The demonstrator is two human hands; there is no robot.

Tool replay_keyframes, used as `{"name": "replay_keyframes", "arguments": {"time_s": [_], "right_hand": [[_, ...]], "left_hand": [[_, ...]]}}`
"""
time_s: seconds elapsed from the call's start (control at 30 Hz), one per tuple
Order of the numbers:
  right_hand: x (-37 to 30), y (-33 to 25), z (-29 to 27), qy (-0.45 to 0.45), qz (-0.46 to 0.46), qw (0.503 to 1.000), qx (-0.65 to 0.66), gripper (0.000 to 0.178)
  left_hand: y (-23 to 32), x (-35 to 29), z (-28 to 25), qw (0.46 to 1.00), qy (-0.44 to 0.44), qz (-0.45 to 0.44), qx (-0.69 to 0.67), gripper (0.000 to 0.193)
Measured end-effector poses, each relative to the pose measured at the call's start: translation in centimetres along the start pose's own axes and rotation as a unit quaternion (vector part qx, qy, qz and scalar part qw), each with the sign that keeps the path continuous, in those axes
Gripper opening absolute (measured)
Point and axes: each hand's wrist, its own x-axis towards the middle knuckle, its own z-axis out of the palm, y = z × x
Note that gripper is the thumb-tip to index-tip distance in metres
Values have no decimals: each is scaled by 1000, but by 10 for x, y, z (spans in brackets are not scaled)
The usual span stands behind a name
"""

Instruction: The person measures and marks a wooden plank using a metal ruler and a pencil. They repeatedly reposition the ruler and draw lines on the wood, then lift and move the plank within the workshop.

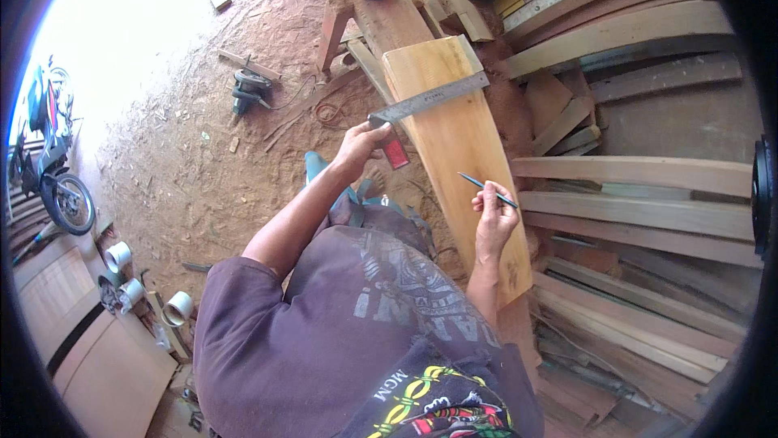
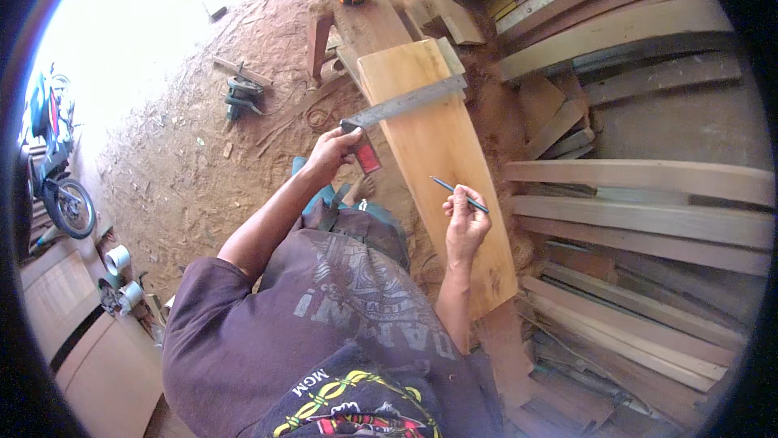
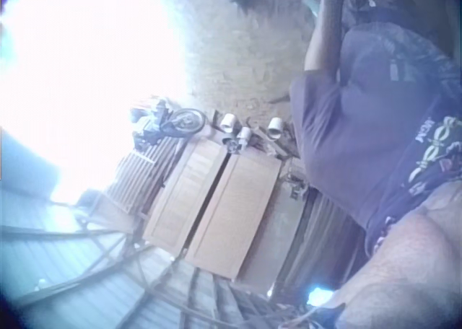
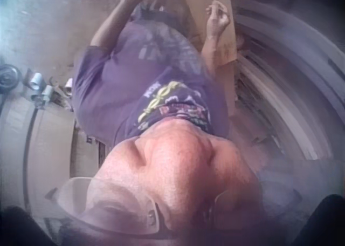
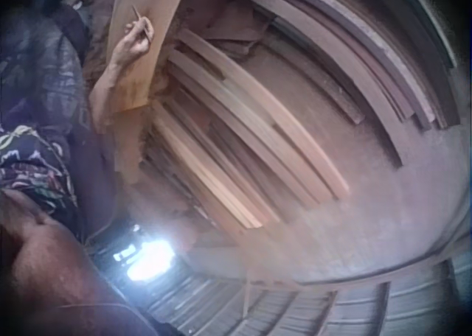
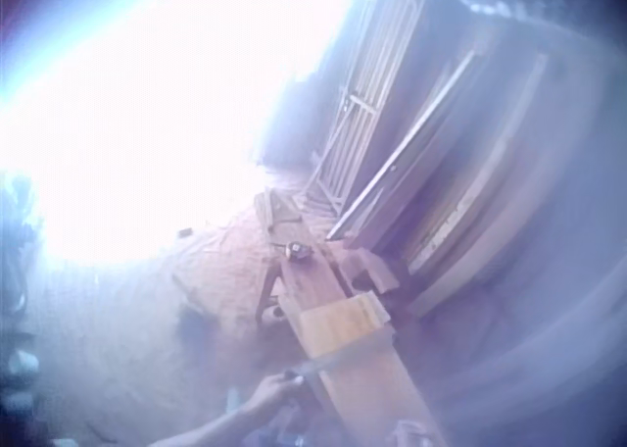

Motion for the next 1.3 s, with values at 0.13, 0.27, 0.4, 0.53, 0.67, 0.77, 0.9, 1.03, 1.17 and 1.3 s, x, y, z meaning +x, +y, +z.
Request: {"name": "replay_keyframes", "arguments": {"time_s": [0.13, 0.27, 0.4, 0.53, 0.67, 0.77, 0.9, 1.03, 1.17, 1.3], "right_hand": [[16, 5, 4, -34, 26, 999, -10, 18], [24, 5, 14, -37, 26, 998, -33, 20], [30, -1, 37, -42, 19, 999, -27, 21], [38, -12, 58, -67, 32, 996, -48, 23], [51, -22, 72, -86, 14, 992, -90, 22], [61, -29, 79, -98, 4, 990, -104, 22], [71, -34, 86, -99, 15, 988, -116, 22], [76, -35, 92, -112, 16, 987, -118, 22], [80, -35, 94, -121, 15, 986, -115, 22], [85, -34, 94, -118, 21, 986, -119, 21]], "left_hand": [[11, 25, 1, 999, 35, 13, -11, 19], [25, 48, 4, 999, 21, 41, 14, 24], [25, 61, 22, 998, 9, 55, 26, 31], [18, 62, 38, 993, 55, 97, 25, 31], [18, 58, 38, 995, 50, 82, 39, 36], [17, 54, 39, 995, 50, 85, 28, 38], [17, 52, 38, 995, 32, 72, 64, 37], [19, 51, 40, 996, 37, 75, 36, 36], [19, 51, 41, 995, 47, 88, 28, 35], [13, 53, 43, 993, 62, 91, 40, 34]]}}
